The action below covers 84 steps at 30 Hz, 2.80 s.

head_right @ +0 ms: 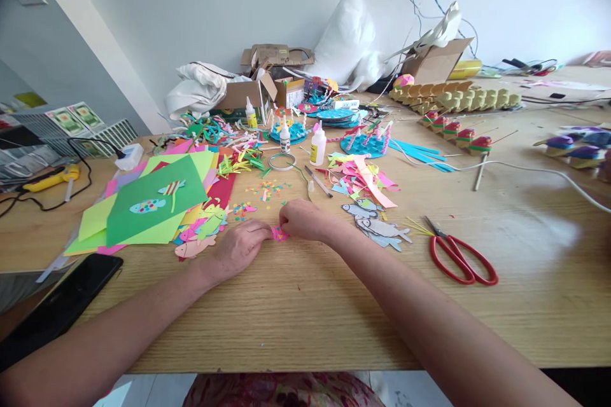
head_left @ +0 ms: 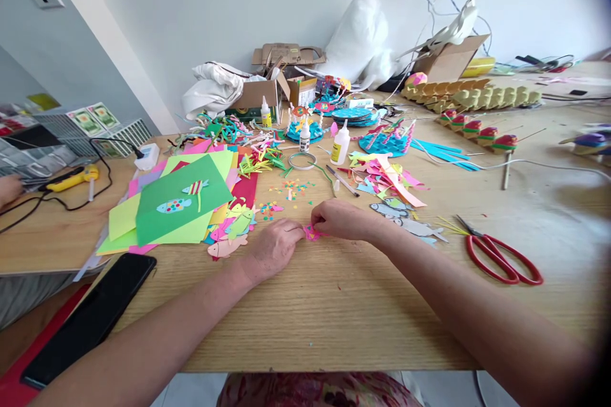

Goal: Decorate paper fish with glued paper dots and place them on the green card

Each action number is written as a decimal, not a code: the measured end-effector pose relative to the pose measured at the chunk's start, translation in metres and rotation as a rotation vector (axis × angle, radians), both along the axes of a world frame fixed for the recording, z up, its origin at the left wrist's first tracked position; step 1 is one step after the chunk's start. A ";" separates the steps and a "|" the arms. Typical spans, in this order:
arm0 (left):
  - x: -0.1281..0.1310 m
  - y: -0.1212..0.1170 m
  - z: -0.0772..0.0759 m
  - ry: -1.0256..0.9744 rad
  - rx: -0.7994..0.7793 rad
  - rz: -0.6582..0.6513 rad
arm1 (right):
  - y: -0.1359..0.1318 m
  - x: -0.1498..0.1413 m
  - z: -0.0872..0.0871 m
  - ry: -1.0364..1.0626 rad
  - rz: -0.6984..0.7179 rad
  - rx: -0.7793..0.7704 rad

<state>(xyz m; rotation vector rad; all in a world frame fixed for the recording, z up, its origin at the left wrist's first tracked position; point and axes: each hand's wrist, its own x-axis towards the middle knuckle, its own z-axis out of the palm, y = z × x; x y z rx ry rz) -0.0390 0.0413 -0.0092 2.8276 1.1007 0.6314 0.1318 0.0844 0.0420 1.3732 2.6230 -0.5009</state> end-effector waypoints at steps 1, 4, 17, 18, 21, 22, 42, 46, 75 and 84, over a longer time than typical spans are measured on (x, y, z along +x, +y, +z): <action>0.000 0.000 0.000 0.002 0.000 0.001 | 0.000 0.000 0.000 -0.010 -0.002 -0.003; 0.000 0.000 -0.001 0.000 0.004 0.003 | 0.001 0.002 0.000 -0.009 -0.015 0.004; -0.001 0.000 0.000 0.002 -0.012 -0.005 | -0.004 -0.004 0.003 -0.034 -0.016 -0.005; -0.001 0.000 -0.001 0.002 -0.011 -0.006 | -0.004 -0.004 0.004 -0.047 -0.028 -0.014; -0.001 0.001 -0.003 -0.006 -0.001 -0.006 | -0.005 -0.001 0.009 0.014 -0.074 0.040; -0.001 0.001 -0.004 -0.012 0.003 -0.006 | -0.005 0.002 0.011 0.070 -0.086 0.071; -0.016 0.054 0.043 -0.045 -0.298 0.293 | -0.012 0.046 -0.014 0.757 -0.342 0.378; -0.022 0.087 0.044 0.130 -0.331 0.298 | -0.012 0.047 -0.015 0.764 -0.308 0.454; -0.023 0.141 0.039 0.300 -0.318 0.333 | -0.011 0.045 -0.022 0.697 -0.176 0.487; -0.036 0.137 0.042 0.368 -0.325 0.413 | -0.012 0.043 -0.024 0.663 -0.163 0.442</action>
